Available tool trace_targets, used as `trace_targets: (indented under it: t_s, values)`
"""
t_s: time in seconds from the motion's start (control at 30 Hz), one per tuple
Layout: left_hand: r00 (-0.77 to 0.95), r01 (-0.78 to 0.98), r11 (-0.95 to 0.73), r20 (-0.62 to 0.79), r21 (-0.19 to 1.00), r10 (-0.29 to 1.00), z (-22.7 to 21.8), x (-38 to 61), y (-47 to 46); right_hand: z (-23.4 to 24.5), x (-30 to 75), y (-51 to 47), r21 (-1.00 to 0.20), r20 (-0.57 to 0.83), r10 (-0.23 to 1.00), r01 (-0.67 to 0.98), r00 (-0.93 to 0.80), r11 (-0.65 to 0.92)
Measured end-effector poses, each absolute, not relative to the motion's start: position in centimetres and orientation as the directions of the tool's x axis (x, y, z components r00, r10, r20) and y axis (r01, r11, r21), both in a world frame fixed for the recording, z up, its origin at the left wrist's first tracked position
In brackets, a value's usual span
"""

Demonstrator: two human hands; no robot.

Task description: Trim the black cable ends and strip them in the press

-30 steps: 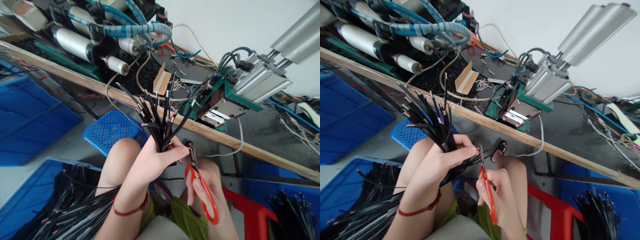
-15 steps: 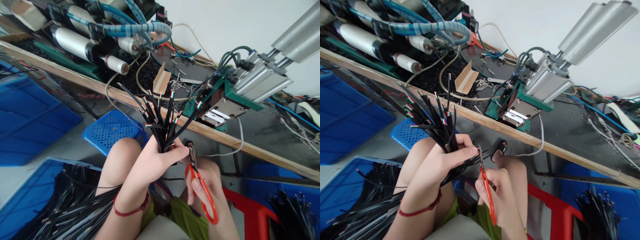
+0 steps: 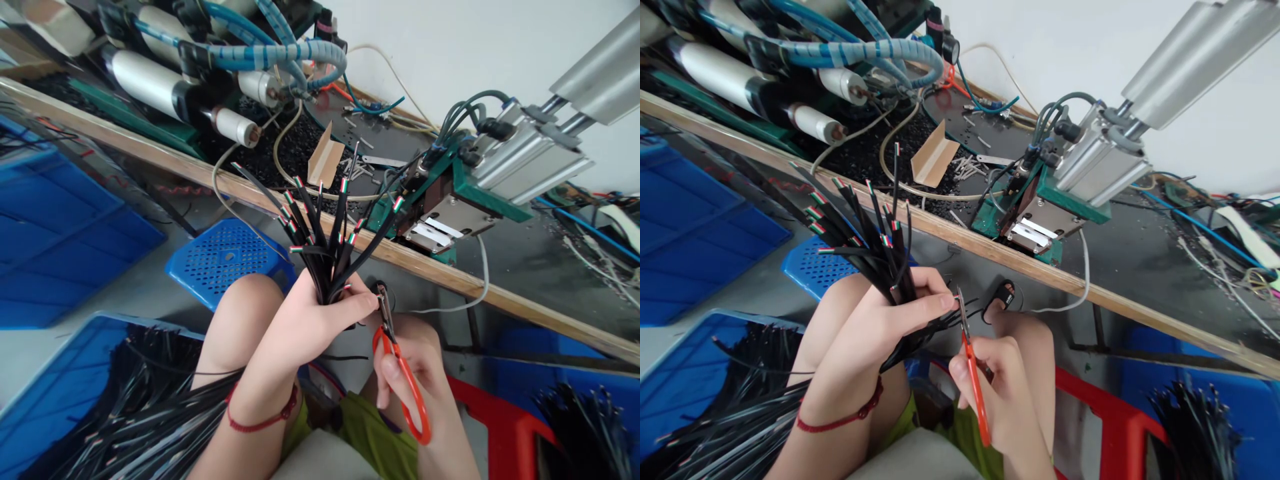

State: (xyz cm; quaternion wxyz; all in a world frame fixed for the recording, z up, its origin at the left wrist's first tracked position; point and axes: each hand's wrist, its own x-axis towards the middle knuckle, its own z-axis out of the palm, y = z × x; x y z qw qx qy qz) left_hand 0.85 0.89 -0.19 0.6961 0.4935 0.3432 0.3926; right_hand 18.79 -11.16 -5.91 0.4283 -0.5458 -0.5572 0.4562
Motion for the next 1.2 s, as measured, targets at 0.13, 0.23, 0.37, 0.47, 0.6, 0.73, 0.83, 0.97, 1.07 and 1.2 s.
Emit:
trace_targets:
  t_s: [0.13,0.23,0.37,0.47,0.6,0.73,0.83,0.97,1.07,1.2]
  values:
    - [0.456,-0.204,0.204,-0.092,0.958,0.885,0.0,0.8,1.0,-5.7,18.1,-11.3,-0.981,-0.08,0.993,0.171,0.087,-0.094]
    - [0.443,-0.194,0.213,-0.108,0.957,0.89,0.2,0.8,0.9,-5.5,18.1,-11.4,-0.977,-0.102,0.994,0.185,0.05,-0.109]
    - [0.434,-0.183,0.215,-0.117,0.959,0.893,0.3,0.8,1.0,-5.5,18.1,-11.7,-0.974,-0.121,0.989,0.183,0.08,-0.134]
    - [0.436,-0.184,0.215,-0.117,0.959,0.892,0.2,0.8,1.0,-5.6,17.9,-11.8,-0.974,-0.137,0.983,0.165,0.12,-0.156]
    - [0.429,-0.19,0.224,-0.125,0.956,0.895,0.2,0.8,0.9,-5.8,17.7,-11.8,-0.978,-0.146,0.982,0.129,0.12,-0.161]
    - [0.433,-0.193,0.218,-0.116,0.957,0.894,0.3,0.8,0.9,-6.2,17.5,-12.1,-0.983,-0.145,0.979,0.091,0.145,-0.16]
    - [0.441,-0.201,0.223,-0.115,0.954,0.89,0.4,0.8,1.0,-6.3,17.5,-12.3,-0.982,-0.162,0.973,0.068,0.167,-0.175]
    - [0.433,-0.19,0.217,-0.117,0.958,0.894,0.3,0.8,0.9,-5.7,17.4,-11.8,-0.976,-0.171,0.971,0.108,0.169,-0.19]
    - [0.42,-0.17,0.204,-0.117,0.964,0.9,0.3,0.8,0.8,-5.1,17.3,-11.4,-0.971,-0.173,0.979,0.15,0.109,-0.188]
    - [0.431,-0.18,0.219,-0.123,0.959,0.894,-0.1,0.7,1.1,-4.0,19.3,-12.0,-0.967,-0.059,0.946,0.218,0.32,-0.134]
